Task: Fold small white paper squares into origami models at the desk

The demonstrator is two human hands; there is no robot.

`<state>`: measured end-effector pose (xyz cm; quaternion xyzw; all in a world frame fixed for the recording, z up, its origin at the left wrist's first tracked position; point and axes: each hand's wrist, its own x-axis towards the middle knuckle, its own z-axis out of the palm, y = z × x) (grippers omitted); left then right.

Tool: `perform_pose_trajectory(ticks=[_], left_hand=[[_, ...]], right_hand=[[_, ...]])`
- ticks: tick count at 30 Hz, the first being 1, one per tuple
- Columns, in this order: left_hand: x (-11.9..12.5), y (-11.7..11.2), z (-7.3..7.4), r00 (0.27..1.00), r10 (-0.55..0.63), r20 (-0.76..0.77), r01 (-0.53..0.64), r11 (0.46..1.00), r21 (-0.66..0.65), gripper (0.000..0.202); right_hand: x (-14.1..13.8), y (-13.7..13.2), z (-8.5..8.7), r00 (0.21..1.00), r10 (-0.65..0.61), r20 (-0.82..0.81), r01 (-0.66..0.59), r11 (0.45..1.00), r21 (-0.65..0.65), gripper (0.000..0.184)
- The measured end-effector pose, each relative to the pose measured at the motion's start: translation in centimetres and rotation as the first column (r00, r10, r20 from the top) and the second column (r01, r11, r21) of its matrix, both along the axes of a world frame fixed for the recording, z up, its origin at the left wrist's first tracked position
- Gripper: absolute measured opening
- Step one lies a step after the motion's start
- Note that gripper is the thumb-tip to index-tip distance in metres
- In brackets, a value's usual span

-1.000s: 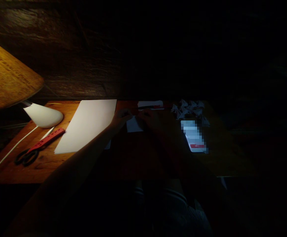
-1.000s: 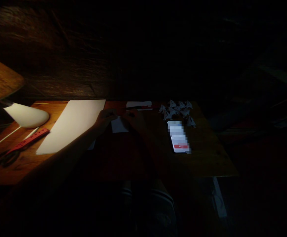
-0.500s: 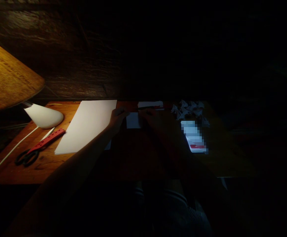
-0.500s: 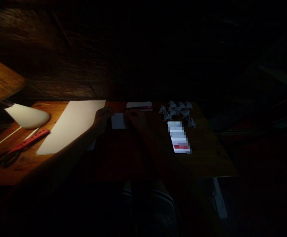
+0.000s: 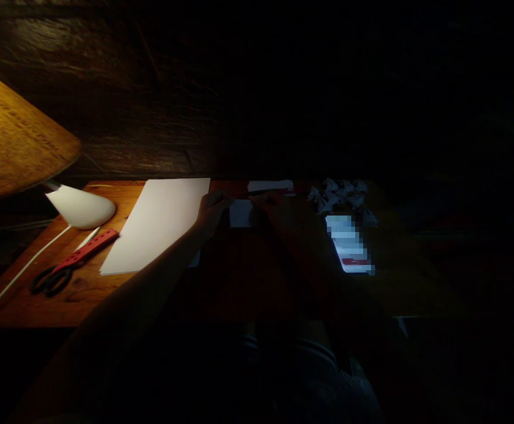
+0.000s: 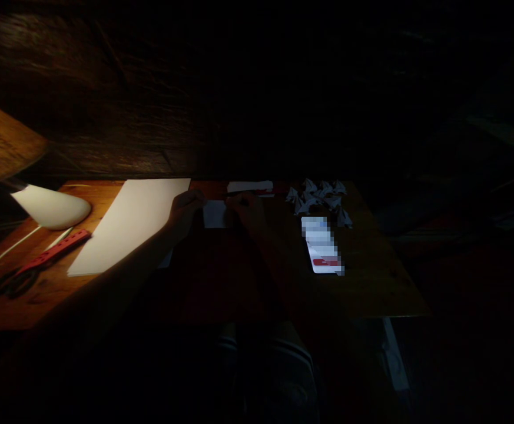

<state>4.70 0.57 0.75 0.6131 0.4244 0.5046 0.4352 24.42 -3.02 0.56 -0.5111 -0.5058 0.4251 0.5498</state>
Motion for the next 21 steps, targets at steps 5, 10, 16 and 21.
perform_pose_trajectory(ticks=[5,10,16,21], left_hand=[[0.0,0.0,-0.1,1.000,0.018,0.016,-0.018,1.000,-0.013,0.016],[-0.1,0.6,-0.6,0.995,0.056,0.085,-0.057,0.998,0.011,0.021],[-0.2,0.9,-0.9,0.990,0.075,0.121,-0.079,0.996,0.030,0.032],[-0.2,0.7,-0.8,0.991,0.089,0.101,-0.094,0.995,0.040,0.036]], right_hand=[[-0.1,0.2,-0.1,0.999,-0.029,0.044,0.028,0.999,0.042,0.028],[-0.4,1.0,-0.6,0.995,-0.087,0.058,0.084,0.996,0.042,0.018],[-0.4,1.1,-0.8,0.996,-0.057,0.066,0.053,0.997,0.060,0.023],[-0.7,1.0,-0.8,0.998,-0.041,0.057,0.038,0.997,0.060,0.022]])
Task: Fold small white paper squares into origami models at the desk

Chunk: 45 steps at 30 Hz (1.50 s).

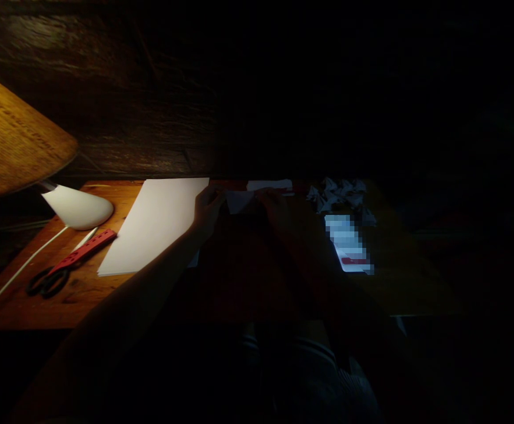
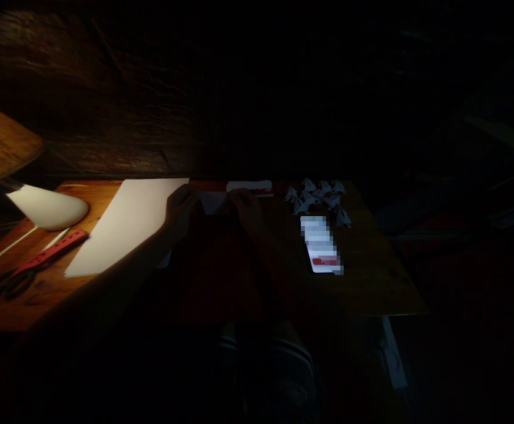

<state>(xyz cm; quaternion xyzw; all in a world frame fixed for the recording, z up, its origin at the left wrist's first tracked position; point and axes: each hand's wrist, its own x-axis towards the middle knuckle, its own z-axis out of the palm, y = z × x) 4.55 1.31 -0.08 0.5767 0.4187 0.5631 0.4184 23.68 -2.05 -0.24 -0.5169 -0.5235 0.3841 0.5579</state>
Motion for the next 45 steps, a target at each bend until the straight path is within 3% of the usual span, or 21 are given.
perform_pose_trajectory(ticks=[9,16,22,29,32,36,45], left_hand=[[0.0,-0.5,0.3,0.998,-0.049,-0.036,0.050,0.998,0.038,0.023],[0.0,0.0,-0.2,0.996,-0.081,0.046,0.081,0.997,0.005,0.032],[0.0,0.4,-0.6,0.979,-0.174,0.106,0.177,0.984,-0.023,0.040],[0.1,-0.9,0.2,0.953,-0.301,-0.030,0.295,0.945,-0.139,0.044],[0.1,-0.7,0.1,0.966,-0.256,-0.032,0.252,0.962,-0.105,0.040],[0.0,-0.1,-0.3,0.989,-0.143,0.031,0.144,0.989,-0.045,0.038],[0.2,-0.4,-0.1,0.988,-0.121,0.095,0.130,0.987,-0.092,0.047]], right_hand=[[0.2,0.1,-0.1,0.999,0.034,-0.026,-0.032,0.998,0.062,0.026],[0.7,-1.0,0.7,0.991,0.066,-0.114,-0.067,0.998,0.001,0.033],[1.0,-0.5,0.2,0.992,0.034,-0.119,-0.021,0.994,0.110,0.039],[0.7,-0.6,0.1,0.964,0.155,-0.218,-0.138,0.986,0.090,0.055],[0.5,-0.7,0.1,0.958,0.171,-0.232,-0.168,0.985,0.031,0.063],[0.4,-0.7,0.2,0.966,0.205,-0.155,-0.210,0.978,-0.014,0.051],[0.6,0.0,-0.1,0.994,0.090,-0.067,-0.091,0.996,-0.009,0.022]])
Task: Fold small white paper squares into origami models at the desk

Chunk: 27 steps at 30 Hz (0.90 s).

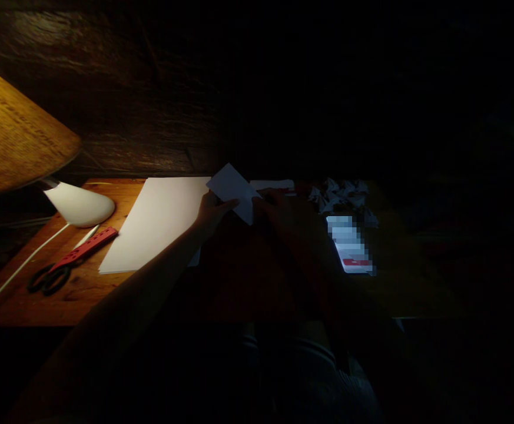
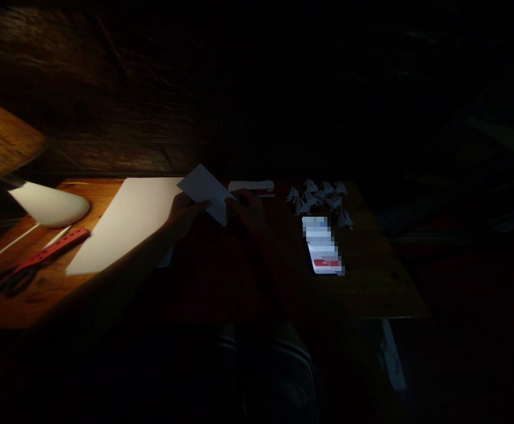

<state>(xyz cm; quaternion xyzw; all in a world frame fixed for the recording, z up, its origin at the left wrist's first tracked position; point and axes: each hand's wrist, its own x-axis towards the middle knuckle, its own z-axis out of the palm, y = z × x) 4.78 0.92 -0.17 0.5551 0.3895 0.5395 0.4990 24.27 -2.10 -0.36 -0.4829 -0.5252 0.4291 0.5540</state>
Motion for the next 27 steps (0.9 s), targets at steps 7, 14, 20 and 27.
perform_pose_trajectory(ticks=[7,14,20,27], left_hand=[[-0.1,0.2,-0.3,1.000,0.007,-0.020,-0.008,1.000,-0.004,0.045],[-0.1,0.4,-0.6,0.994,0.075,-0.084,-0.074,0.997,0.015,0.037],[-0.1,0.1,-1.0,0.983,0.046,-0.179,-0.034,0.997,0.070,0.048],[0.1,0.1,-0.9,0.996,0.081,-0.024,-0.082,0.996,-0.027,0.051]], right_hand=[[0.3,-0.5,0.5,0.998,-0.010,0.068,0.006,0.998,0.063,0.021],[0.1,-0.6,0.4,0.993,-0.024,0.114,0.016,0.997,0.071,0.019],[-0.1,-0.5,0.3,0.997,-0.061,0.049,0.060,0.998,0.019,0.016],[-0.3,0.1,0.0,0.998,-0.067,0.003,0.067,0.998,-0.021,0.035]])
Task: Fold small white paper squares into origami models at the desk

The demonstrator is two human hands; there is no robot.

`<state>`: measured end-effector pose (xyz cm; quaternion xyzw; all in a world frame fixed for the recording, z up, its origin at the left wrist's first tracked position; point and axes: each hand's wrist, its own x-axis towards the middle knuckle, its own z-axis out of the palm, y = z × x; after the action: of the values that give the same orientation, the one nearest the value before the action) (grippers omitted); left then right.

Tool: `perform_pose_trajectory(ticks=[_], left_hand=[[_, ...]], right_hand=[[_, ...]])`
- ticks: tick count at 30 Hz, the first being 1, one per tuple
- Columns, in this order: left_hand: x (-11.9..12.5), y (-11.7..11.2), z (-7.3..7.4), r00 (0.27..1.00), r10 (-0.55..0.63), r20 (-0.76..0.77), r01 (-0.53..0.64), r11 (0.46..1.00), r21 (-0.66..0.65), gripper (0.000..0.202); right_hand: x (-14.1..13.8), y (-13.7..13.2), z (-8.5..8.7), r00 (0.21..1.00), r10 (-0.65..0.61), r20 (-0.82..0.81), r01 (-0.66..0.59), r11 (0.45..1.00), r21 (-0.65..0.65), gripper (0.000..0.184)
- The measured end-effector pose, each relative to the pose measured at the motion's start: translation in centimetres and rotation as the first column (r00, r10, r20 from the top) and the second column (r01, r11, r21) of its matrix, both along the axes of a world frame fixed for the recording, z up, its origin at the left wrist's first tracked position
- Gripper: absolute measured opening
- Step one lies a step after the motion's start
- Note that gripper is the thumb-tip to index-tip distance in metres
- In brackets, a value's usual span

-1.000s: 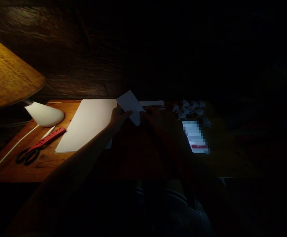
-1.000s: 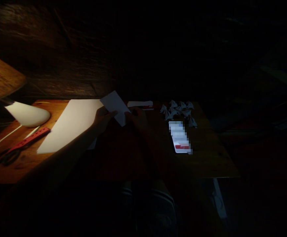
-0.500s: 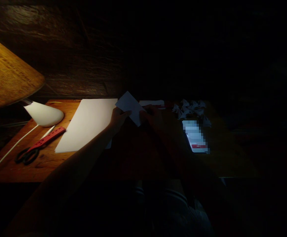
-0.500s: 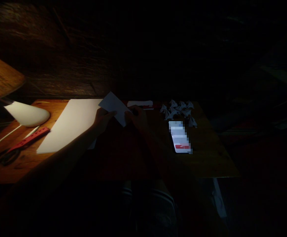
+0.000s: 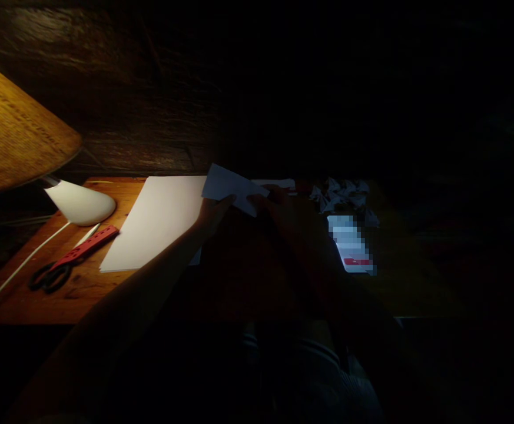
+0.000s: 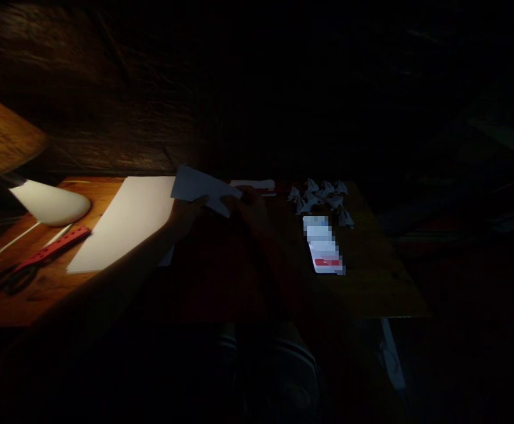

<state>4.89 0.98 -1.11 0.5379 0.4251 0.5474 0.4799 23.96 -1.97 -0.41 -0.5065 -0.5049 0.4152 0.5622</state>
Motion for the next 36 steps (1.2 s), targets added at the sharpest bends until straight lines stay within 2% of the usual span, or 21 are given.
perform_pose_trajectory(ticks=[3,6,8,10,12,13,15,18,21,24,27,33,36], left_hand=[[-0.1,0.3,0.1,0.997,-0.022,0.074,0.022,1.000,-0.008,0.057],[-0.5,0.6,0.2,0.993,-0.077,0.086,0.078,0.997,-0.009,0.050],[-0.9,0.8,0.3,0.994,-0.097,0.042,0.096,0.995,0.030,0.042],[-1.2,0.9,0.7,0.996,-0.060,-0.060,0.067,0.990,0.122,0.034],[-1.5,0.9,1.1,0.978,0.032,-0.205,0.022,0.967,0.254,0.035],[-1.6,0.8,1.3,0.953,0.071,-0.296,0.030,0.946,0.323,0.038],[-1.7,0.6,1.6,0.864,0.096,-0.495,0.137,0.900,0.415,0.038],[-1.8,0.1,1.7,0.679,-0.007,-0.734,0.396,0.846,0.358,0.027],[-1.6,-0.2,1.4,0.575,-0.083,-0.814,0.510,0.814,0.278,0.034],[-1.6,-0.3,1.1,0.541,-0.069,-0.838,0.527,0.805,0.273,0.040],[-1.6,-0.2,0.9,0.539,-0.074,-0.839,0.531,0.803,0.271,0.043],[-1.6,-0.1,0.9,0.550,-0.102,-0.829,0.535,0.805,0.256,0.044],[-1.6,-0.2,1.0,0.552,-0.110,-0.827,0.530,0.812,0.246,0.041]], right_hand=[[0.6,-0.6,0.7,0.998,0.018,0.062,-0.017,1.000,-0.016,0.027],[1.7,-1.3,1.8,0.995,-0.001,0.104,0.002,1.000,-0.008,0.016],[2.5,-1.7,2.6,0.963,-0.022,0.267,0.023,1.000,-0.001,0.015],[2.9,-2.0,3.3,0.908,-0.102,0.405,0.112,0.994,0.000,0.020],[2.9,-2.3,3.9,0.850,-0.119,0.514,0.144,0.990,-0.008,0.024],[2.9,-2.4,4.1,0.824,-0.105,0.556,0.133,0.991,-0.011,0.024],[2.6,-2.6,4.2,0.774,-0.076,0.628,0.105,0.994,-0.008,0.022],[2.2,-2.4,3.8,0.710,-0.080,0.700,0.113,0.994,-0.001,0.017],[1.9,-2.0,2.8,0.672,-0.106,0.733,0.112,0.993,0.041,0.006],[2.0,-1.5,1.9,0.641,-0.119,0.758,0.054,0.992,0.111,0.007],[2.4,-1.4,1.4,0.615,-0.126,0.778,0.004,0.988,0.157,0.010],[2.5,-1.5,1.6,0.658,-0.060,0.751,-0.118,0.976,0.181,0.017],[2.3,-1.7,1.9,0.641,-0.004,0.768,-0.175,0.973,0.151,0.022]])
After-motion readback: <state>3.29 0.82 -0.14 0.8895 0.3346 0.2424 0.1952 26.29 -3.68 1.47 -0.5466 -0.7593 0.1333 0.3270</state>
